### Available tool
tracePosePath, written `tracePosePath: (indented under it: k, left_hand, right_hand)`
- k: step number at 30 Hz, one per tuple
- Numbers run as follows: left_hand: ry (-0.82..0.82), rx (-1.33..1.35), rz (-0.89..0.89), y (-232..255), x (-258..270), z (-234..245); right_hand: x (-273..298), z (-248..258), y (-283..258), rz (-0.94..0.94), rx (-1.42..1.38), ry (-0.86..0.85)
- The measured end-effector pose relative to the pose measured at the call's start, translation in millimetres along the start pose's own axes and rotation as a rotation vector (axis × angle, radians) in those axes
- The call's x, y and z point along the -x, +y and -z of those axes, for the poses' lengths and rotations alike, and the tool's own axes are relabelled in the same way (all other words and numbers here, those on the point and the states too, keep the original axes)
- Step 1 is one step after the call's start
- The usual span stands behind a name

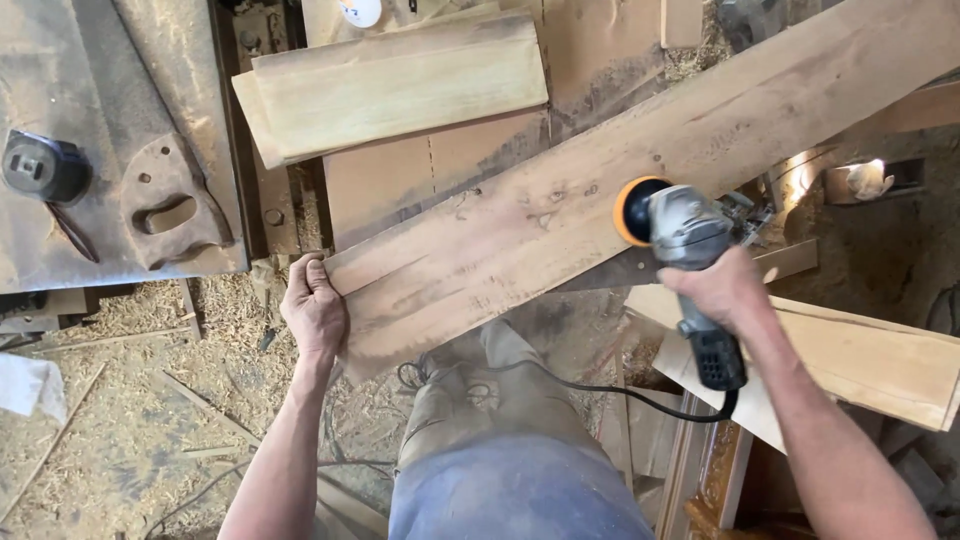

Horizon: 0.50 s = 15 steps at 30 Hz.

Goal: Sanding a long wooden board using a handheld power sander in a workshop environment.

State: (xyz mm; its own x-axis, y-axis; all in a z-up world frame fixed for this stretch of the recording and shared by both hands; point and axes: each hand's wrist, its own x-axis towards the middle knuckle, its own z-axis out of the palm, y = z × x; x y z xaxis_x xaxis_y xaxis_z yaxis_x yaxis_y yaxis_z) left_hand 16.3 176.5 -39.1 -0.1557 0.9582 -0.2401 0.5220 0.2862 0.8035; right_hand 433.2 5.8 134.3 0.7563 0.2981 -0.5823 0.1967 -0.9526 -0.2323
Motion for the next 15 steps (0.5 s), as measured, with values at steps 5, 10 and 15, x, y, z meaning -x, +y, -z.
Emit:
tracePosePath:
  k: [5,10,15]
  left_hand:
    - [-0.001,0.045,0.012,4,5,1]
    - [0.01,0.1,0.028,1,8,0]
    - [-0.03,0.177,0.022,-8,0,-2]
  right_hand:
    - [32,-27,-20,-0.008,0.12,-0.078]
    - [45,-50,-17,0.023,0.188,-0.092]
    - [65,-73,-27,0.066,0.234,-0.125]
